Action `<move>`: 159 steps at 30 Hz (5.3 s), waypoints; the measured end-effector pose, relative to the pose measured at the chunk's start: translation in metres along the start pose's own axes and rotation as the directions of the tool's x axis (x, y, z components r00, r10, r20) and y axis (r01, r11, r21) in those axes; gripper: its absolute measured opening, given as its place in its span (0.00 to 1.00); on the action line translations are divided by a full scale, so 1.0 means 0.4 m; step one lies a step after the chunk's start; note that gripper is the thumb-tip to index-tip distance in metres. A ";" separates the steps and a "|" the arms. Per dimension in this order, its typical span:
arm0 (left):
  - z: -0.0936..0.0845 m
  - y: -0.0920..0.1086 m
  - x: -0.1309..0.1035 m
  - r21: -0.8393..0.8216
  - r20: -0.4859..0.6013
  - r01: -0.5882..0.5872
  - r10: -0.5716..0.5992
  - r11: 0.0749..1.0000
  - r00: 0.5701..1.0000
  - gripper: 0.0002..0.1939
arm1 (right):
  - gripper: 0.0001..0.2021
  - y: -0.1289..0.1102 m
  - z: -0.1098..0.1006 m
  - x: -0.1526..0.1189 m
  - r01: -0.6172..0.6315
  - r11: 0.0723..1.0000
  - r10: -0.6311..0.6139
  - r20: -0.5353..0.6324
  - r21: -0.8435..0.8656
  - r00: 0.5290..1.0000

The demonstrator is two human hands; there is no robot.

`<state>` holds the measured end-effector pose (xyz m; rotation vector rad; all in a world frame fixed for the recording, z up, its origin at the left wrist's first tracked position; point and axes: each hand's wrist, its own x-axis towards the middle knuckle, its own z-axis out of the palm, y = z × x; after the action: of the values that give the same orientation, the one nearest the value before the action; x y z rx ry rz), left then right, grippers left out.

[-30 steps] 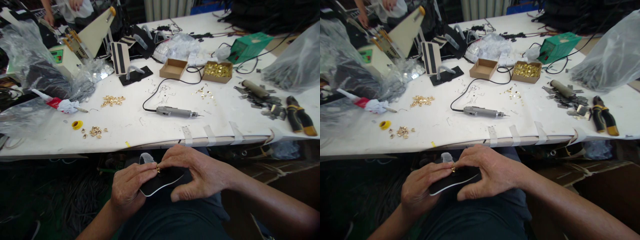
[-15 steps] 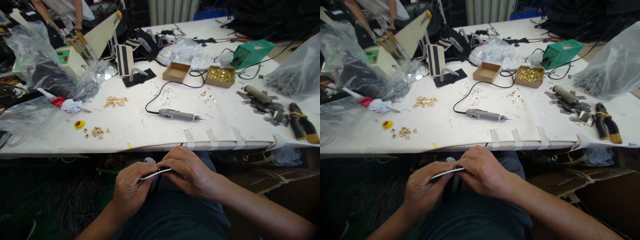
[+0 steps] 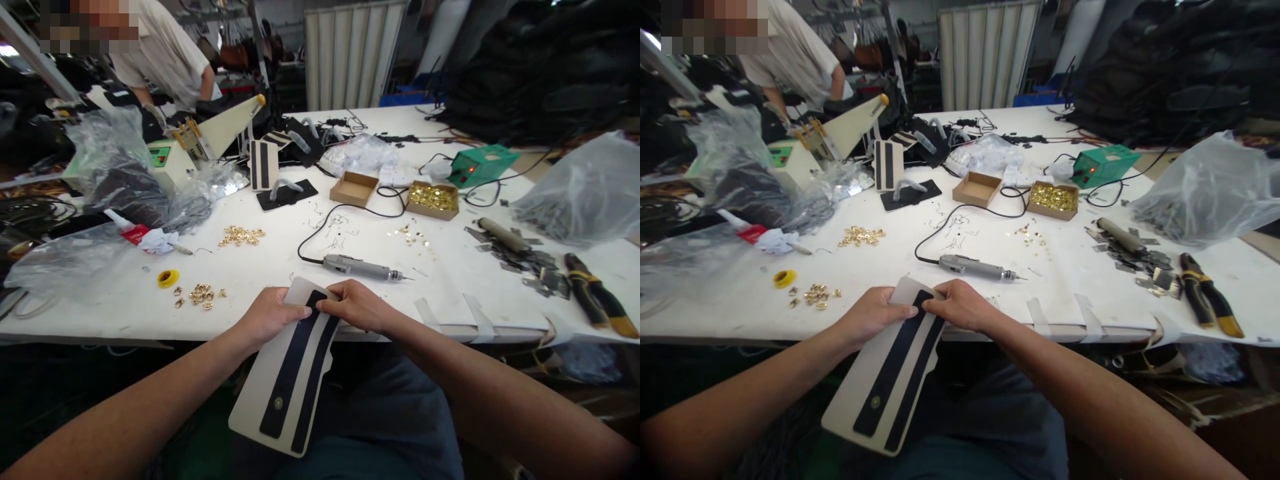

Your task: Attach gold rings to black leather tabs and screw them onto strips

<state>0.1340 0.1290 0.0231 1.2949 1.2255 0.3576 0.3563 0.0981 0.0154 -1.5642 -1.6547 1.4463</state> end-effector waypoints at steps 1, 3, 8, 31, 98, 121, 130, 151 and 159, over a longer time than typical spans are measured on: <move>-0.004 0.002 0.018 -0.010 0.011 0.030 -0.030 0.999 0.999 0.19 | 0.16 0.005 -0.003 0.018 -0.018 1.000 0.018 -0.006 -0.004 1.000; -0.009 0.003 0.051 -0.024 0.038 0.082 -0.081 0.996 0.996 0.21 | 0.15 0.016 -0.006 0.046 -0.053 0.999 0.053 -0.012 -0.006 0.999; -0.015 -0.005 0.117 0.025 0.029 0.122 -0.122 0.992 0.992 0.19 | 0.12 0.038 -0.005 0.087 -0.110 0.994 0.110 -0.031 0.021 0.993; -0.021 -0.004 0.182 0.631 0.086 -0.185 0.169 0.754 0.982 0.06 | 0.09 -0.004 0.014 0.136 -0.202 0.848 0.171 -0.107 -0.490 0.979; -0.012 -0.130 0.159 0.653 0.051 -0.496 0.621 0.573 0.782 0.11 | 0.19 0.382 -0.446 -0.071 -0.676 0.508 0.033 -0.772 -0.534 0.635; -0.021 -0.133 0.155 0.659 0.064 -0.519 0.647 0.545 0.760 0.10 | 0.08 0.037 0.057 0.085 0.191 0.924 -0.257 -0.168 -0.330 0.952; -0.025 -0.142 0.157 0.639 0.053 -0.526 0.650 0.562 0.758 0.08 | 0.06 0.046 0.080 0.111 0.082 0.912 -0.181 -0.212 -0.402 0.960; -0.031 -0.150 0.163 0.623 0.056 -0.540 0.657 0.566 0.752 0.12 | 0.07 0.016 0.045 0.169 -0.146 0.953 0.121 -0.107 -0.264 0.987; -0.027 -0.152 0.165 0.610 0.049 -0.537 0.649 0.582 0.759 0.12 | 0.07 0.043 0.024 0.194 -0.167 0.965 0.159 -0.054 -0.202 0.986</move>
<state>0.1257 0.1670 -0.0585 2.2977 1.0399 0.6167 0.3355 0.1617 -0.0284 -1.8683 -1.7357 1.3494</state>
